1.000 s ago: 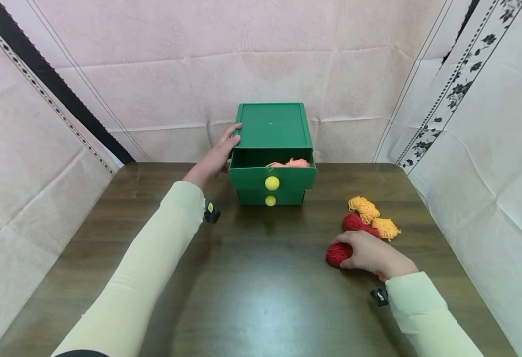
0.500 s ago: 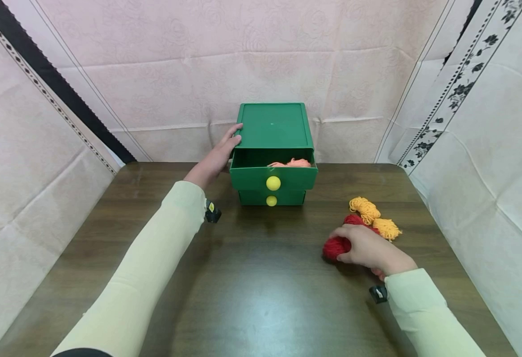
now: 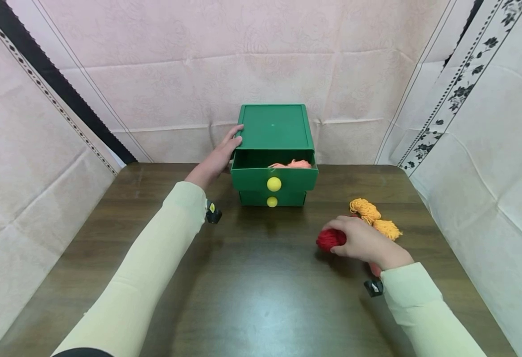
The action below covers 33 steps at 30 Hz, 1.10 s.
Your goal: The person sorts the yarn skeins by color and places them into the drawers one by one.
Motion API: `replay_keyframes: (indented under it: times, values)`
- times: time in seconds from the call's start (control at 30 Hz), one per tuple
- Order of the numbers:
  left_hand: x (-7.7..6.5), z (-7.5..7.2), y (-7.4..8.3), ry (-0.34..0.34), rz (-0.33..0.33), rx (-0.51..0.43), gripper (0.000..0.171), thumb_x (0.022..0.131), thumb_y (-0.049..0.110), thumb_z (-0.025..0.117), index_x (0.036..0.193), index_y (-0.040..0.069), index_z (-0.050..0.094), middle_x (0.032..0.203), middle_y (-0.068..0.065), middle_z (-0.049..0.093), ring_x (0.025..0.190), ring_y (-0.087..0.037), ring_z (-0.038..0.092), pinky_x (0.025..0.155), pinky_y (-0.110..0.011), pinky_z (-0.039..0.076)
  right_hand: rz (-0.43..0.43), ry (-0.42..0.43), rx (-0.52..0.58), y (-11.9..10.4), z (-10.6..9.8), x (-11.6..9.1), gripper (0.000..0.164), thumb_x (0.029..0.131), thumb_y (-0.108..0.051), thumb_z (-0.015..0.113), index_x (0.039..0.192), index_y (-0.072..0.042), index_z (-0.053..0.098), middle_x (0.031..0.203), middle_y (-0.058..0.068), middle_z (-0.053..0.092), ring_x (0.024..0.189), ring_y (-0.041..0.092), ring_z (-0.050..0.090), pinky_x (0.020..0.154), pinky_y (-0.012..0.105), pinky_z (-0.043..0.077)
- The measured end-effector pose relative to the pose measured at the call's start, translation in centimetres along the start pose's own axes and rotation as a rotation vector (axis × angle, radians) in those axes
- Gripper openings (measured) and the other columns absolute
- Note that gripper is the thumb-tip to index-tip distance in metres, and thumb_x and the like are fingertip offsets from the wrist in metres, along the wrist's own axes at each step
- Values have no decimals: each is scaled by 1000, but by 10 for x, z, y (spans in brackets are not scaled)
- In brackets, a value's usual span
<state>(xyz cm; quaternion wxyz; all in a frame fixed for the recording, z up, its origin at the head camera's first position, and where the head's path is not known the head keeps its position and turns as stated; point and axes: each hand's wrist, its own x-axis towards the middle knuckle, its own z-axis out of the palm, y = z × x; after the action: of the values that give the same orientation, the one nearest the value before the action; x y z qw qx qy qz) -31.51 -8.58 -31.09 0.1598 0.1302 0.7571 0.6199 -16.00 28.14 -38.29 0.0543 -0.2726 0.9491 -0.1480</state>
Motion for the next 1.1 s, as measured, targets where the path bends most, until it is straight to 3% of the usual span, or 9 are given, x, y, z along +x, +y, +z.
replay_keyframes:
  times: [0.1, 0.67, 1.1]
  values:
    - [-8, 1, 9, -22, -14, -13, 53, 103, 46, 35, 152, 46, 13, 159, -7, 18, 131, -39, 44, 90, -60, 48, -6, 20, 2, -5, -3, 3, 45, 75, -23, 83, 115, -26, 65, 108, -6, 64, 93, 13, 56, 71, 28, 51]
    - [-8, 1, 6, -18, -21, 4, 51, 103, 47, 35, 151, 48, 15, 159, -4, 19, 133, -36, 43, 90, -58, 49, -87, 96, 4, -41, -27, 12, 47, 74, -22, 83, 116, -27, 64, 110, -10, 62, 94, 11, 57, 70, 25, 52]
    - [-10, 0, 11, -21, -21, 19, 52, 103, 48, 34, 151, 48, 14, 161, -2, 16, 133, -37, 42, 87, -58, 50, -217, 172, -34, -60, -51, 23, 47, 75, -17, 83, 118, -25, 66, 110, -8, 64, 95, 10, 59, 73, 29, 54]
